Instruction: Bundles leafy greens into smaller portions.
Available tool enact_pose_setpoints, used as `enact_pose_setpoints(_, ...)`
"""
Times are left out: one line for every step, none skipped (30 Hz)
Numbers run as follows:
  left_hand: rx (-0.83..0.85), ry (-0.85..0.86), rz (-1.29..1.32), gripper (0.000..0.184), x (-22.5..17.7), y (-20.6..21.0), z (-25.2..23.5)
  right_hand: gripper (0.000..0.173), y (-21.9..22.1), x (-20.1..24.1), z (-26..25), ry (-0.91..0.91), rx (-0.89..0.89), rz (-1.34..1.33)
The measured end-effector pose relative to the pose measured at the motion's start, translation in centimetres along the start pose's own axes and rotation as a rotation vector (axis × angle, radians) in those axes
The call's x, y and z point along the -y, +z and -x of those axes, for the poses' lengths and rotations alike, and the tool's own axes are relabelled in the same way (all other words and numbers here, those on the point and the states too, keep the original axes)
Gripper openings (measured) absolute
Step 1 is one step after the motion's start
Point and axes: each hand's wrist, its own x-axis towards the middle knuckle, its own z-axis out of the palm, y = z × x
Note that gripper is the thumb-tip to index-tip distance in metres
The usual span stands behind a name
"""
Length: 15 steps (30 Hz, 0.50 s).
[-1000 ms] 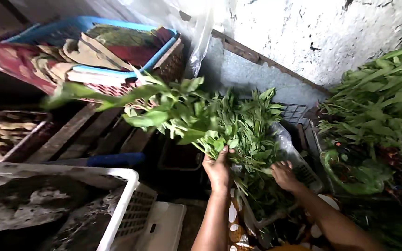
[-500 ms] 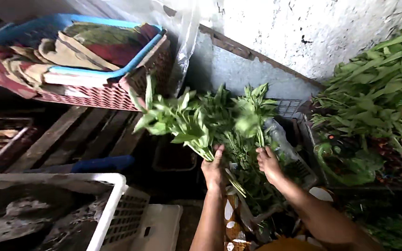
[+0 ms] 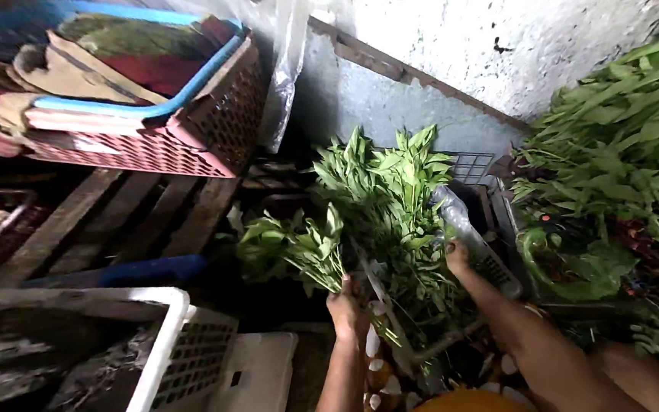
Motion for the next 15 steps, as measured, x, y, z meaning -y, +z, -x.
enact_pose_setpoints(-0.007,0.0,-0.004,0.019,-0.3,-0.4,0.0,0.048,0.1,-0.3,-0.5,0.06,0.052,-0.012)
enact_pose_setpoints(-0.008,-0.008,-0.003,0.017,-0.6,-0.7,-0.1,0.049,0.4,-0.5,-0.8,0.104,0.096,-0.068)
enact_pose_setpoints(-0.005,-0.019,0.002,0.017,-0.7,-0.9,-0.1,0.047,0.8,-0.6,-1.0,0.123,0.12,-0.161)
enact_pose_setpoints(-0.004,-0.027,0.014,0.016,-0.8,-0.9,-0.2,0.043,0.9,-0.5,-1.2,0.122,0.124,-0.248)
enact_pose_setpoints(-0.003,-0.028,0.032,0.016,-0.8,-1.0,-0.2,0.04,0.7,0.2,-0.9,0.097,0.113,-0.317)
enact_pose_setpoints(-0.003,-0.02,0.045,0.017,-0.7,-0.9,-0.2,0.037,0.3,1.1,-0.4,0.04,0.076,-0.347)
enact_pose_setpoints(-0.002,-0.009,0.058,0.018,-0.6,-0.6,-0.1,0.034,-0.1,2.2,0.1,-0.039,0.021,-0.332)
enact_pose_setpoints(0.003,0.004,0.074,0.02,-0.5,-0.2,0.0,0.031,-0.8,3.5,0.9,-0.114,-0.029,-0.265)
enact_pose_setpoints(0.01,0.017,0.085,0.021,-0.2,0.4,0.2,0.029,-1.4,4.7,1.8,-0.191,-0.068,-0.18)
enact_pose_setpoints(0.023,0.024,0.086,0.022,0.1,1.1,0.5,0.029,-1.8,5.5,2.7,-0.265,-0.084,-0.089)
enact_pose_setpoints(0.044,0.025,0.085,0.022,0.5,1.8,0.9,0.029,-1.9,6.1,3.6,-0.323,-0.067,-0.014)
enact_pose_setpoints(0.069,0.025,0.075,0.021,0.7,2.6,1.2,0.029,-2.0,6.6,4.5,-0.379,-0.037,0.024)
enact_pose_setpoints(0.096,0.023,0.057,0.02,0.9,3.4,1.4,0.029,-1.9,7.3,5.5,-0.442,-0.007,0.035)
enact_pose_setpoints(0.117,0.018,0.036,0.019,1.0,4.1,1.5,0.031,-1.8,7.9,6.8,-0.516,0.031,0.041)
enact_pose_setpoints(0.125,0.012,0.006,0.018,1.1,4.6,1.8,0.032,-1.4,8.5,8.4,-0.599,0.07,0.052)
